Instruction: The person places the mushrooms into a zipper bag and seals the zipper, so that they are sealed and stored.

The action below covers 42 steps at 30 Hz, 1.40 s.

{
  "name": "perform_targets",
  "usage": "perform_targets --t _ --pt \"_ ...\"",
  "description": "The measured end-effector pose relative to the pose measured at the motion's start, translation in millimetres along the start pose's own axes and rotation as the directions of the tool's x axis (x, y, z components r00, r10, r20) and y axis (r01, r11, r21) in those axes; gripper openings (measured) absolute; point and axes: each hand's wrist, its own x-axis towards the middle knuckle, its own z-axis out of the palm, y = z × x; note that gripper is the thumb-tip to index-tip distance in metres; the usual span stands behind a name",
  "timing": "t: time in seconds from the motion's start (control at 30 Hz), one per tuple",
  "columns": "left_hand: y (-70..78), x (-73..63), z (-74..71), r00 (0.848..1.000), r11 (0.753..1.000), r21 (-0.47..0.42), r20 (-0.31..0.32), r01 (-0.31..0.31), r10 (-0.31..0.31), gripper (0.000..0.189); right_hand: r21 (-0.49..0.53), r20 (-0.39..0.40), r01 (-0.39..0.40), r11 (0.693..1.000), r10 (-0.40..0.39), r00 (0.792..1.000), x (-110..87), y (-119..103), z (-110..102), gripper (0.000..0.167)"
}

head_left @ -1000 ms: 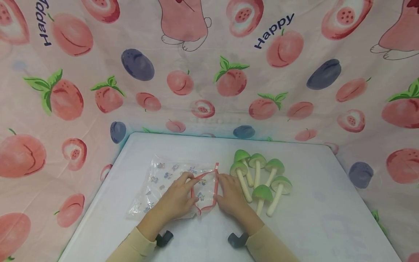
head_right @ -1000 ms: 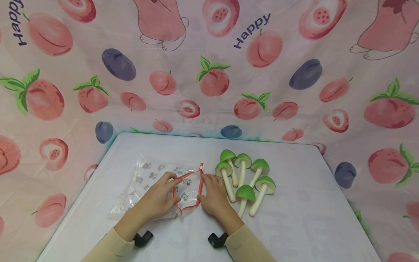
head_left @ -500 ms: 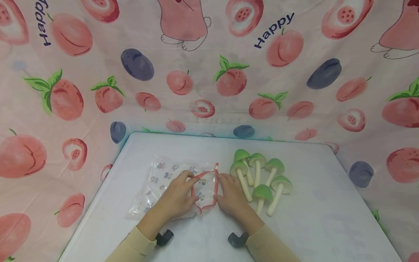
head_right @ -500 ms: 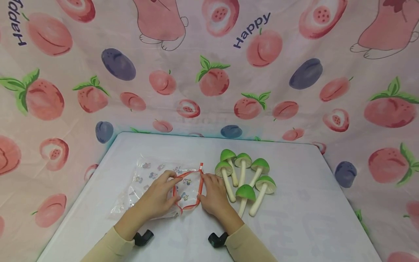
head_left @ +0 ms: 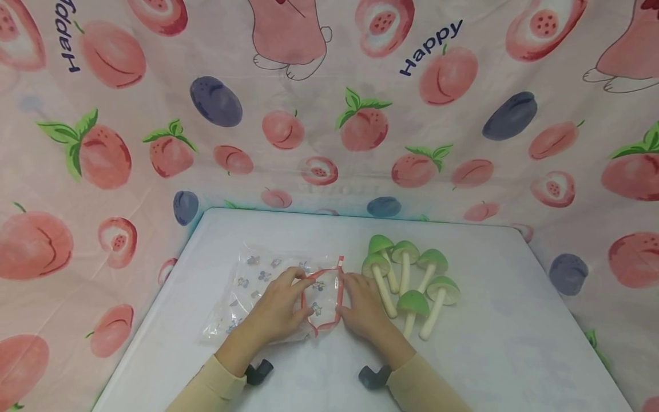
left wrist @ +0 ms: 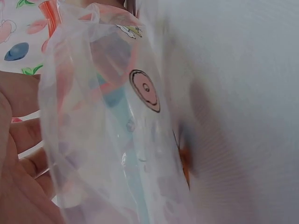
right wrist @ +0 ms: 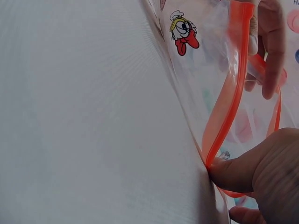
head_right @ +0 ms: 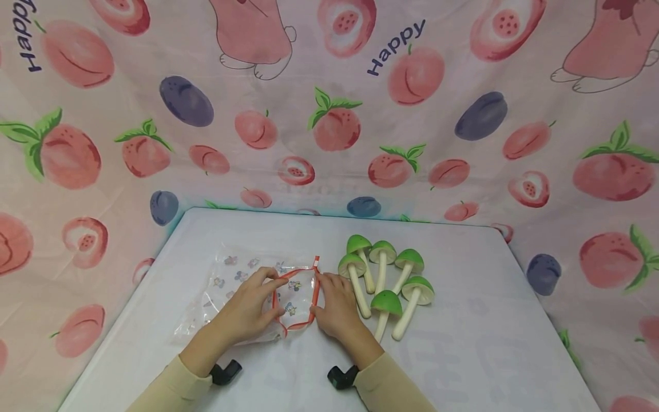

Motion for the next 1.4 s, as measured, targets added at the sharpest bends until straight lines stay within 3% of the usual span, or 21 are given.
perform_targets --t 0.57,1.4 --pt "1.5 0.3 5.1 1.0 1.0 -0.007 0.019 0.011 -0.011 0.063 -0.017 -0.003 0.023 1.0 -0.023 1.0 -3.2 0.2 -0.5 0.077" --pt "0.5 2.2 6.0 0.999 0.999 -0.007 0.023 -0.033 0.033 0.065 0.009 -0.006 0.102 0.995 -0.102 0.995 -7.1 -2.7 -5.7 0.072"
